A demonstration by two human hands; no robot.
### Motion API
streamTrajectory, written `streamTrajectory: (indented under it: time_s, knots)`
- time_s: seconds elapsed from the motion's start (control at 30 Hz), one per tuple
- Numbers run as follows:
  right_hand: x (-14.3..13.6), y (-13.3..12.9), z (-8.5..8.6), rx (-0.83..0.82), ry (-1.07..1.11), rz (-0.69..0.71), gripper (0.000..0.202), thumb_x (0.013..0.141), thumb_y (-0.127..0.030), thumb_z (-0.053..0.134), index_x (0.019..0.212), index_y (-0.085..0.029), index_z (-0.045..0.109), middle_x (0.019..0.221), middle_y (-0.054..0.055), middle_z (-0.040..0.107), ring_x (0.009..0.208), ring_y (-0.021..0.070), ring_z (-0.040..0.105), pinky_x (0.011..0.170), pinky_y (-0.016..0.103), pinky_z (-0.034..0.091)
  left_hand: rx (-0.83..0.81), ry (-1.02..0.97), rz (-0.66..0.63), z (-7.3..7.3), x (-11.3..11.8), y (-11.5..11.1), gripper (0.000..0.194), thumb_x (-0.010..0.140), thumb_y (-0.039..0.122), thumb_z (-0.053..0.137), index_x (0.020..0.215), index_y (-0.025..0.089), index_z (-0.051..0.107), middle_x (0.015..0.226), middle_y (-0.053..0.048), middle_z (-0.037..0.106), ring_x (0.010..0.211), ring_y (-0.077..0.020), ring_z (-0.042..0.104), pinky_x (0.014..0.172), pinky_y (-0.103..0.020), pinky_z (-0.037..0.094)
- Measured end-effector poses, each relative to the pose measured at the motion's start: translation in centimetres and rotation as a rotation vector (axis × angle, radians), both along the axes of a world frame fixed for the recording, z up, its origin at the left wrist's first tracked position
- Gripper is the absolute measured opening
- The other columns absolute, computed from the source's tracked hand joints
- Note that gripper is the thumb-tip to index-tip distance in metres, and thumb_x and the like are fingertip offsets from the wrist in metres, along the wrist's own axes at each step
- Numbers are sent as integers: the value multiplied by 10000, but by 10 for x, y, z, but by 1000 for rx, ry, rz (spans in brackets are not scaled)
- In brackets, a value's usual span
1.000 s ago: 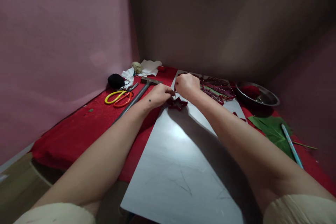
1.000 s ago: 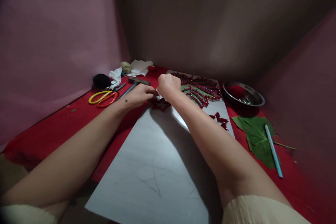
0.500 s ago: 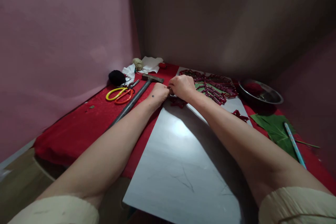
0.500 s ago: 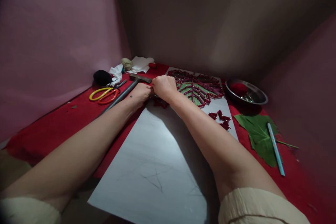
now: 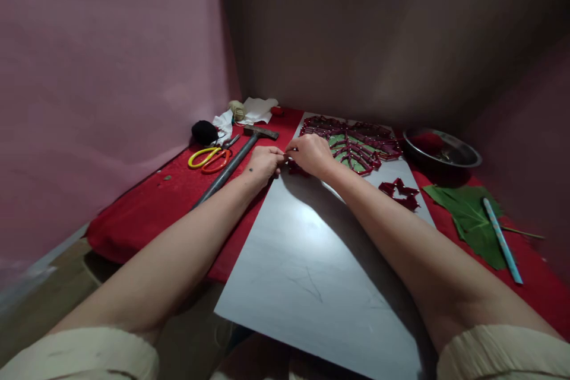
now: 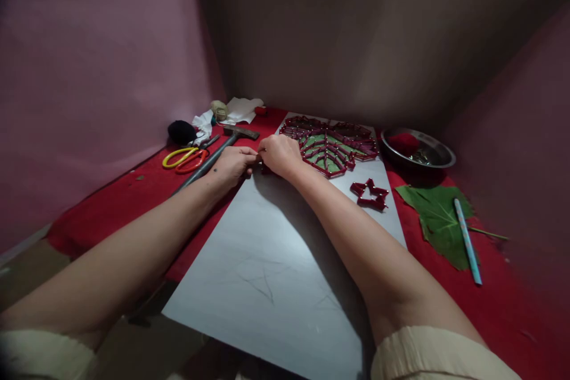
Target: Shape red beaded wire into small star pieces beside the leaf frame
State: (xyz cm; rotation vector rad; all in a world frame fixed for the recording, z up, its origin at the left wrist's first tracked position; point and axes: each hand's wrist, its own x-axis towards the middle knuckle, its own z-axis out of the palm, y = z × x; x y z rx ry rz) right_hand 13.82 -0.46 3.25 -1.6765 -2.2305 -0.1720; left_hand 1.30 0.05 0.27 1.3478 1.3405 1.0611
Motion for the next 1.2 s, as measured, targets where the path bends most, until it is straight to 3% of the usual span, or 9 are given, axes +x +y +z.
streamTrajectory:
  time_s: [0.23, 0.5, 0.6, 0.7, 0.8, 0.9, 1.03, 1.2]
  knots:
    - [7, -5, -5, 5, 50, 11, 258, 786, -309, 490, 904, -299, 720, 847, 20, 709, 829, 197, 624, 689, 280, 423, 153, 46, -26, -11, -3, 0, 59, 613, 192, 577, 588, 142, 557, 435, 64, 456, 332, -58, 392, 369, -191, 295]
    - [13, -5, 0, -72, 64, 49, 232, 744, -269, 528, 870, -307, 719, 895, 8, 704, 869, 197, 613, 712, 278, 430, 590, 801, 13, -7, -2, -15, 186, 728, 180, 477, 655, 155, 646, 666, -33, 641, 652, -139, 563, 621, -245, 389]
    - [15, -6, 4, -127, 65, 40, 241, 735, -259, 531, 885, -302, 715, 914, 18, 699, 889, 205, 608, 728, 285, 435, 701, 1095, -30, -5, -1, -20, 229, 784, 205, 438, 742, 153, 656, 793, -71, 660, 714, -174, 585, 626, -271, 385]
    - [17, -7, 8, -143, 64, -19, 256, 725, -224, 514, 876, -268, 716, 918, 47, 697, 888, 214, 612, 719, 287, 441, 762, 1262, -96, -4, -2, -21, 246, 807, 213, 418, 817, 147, 655, 857, -94, 649, 728, -200, 595, 592, -285, 376]
    - [19, -9, 11, -151, 91, -75, 267, 714, -194, 504, 871, -250, 713, 918, 58, 697, 889, 217, 618, 706, 284, 445, 734, 1223, -112, -2, -4, -17, 227, 803, 211, 439, 847, 152, 654, 885, -94, 648, 763, -203, 602, 620, -285, 399]
    - [19, -10, 14, -187, 121, -124, 267, 701, -190, 516, 881, -231, 710, 922, 72, 695, 881, 223, 624, 689, 284, 450, 541, 967, -129, 2, -7, -8, 149, 750, 219, 531, 784, 157, 662, 805, -63, 667, 753, -174, 604, 674, -265, 427]
    - [18, -8, 13, -204, 148, -139, 259, 699, -204, 525, 875, -235, 711, 929, 73, 693, 869, 223, 625, 684, 290, 450, 342, 635, -171, 7, -10, 0, 162, 715, 202, 552, 807, 146, 673, 633, -12, 643, 571, -119, 571, 585, -223, 434]
    - [18, -2, 5, -168, 154, -133, 259, 710, -213, 510, 864, -265, 711, 918, 52, 694, 873, 209, 620, 697, 282, 444, 372, 691, -224, 13, -10, 3, 191, 696, 163, 517, 763, 147, 695, 619, -9, 651, 565, -110, 570, 577, -205, 423]
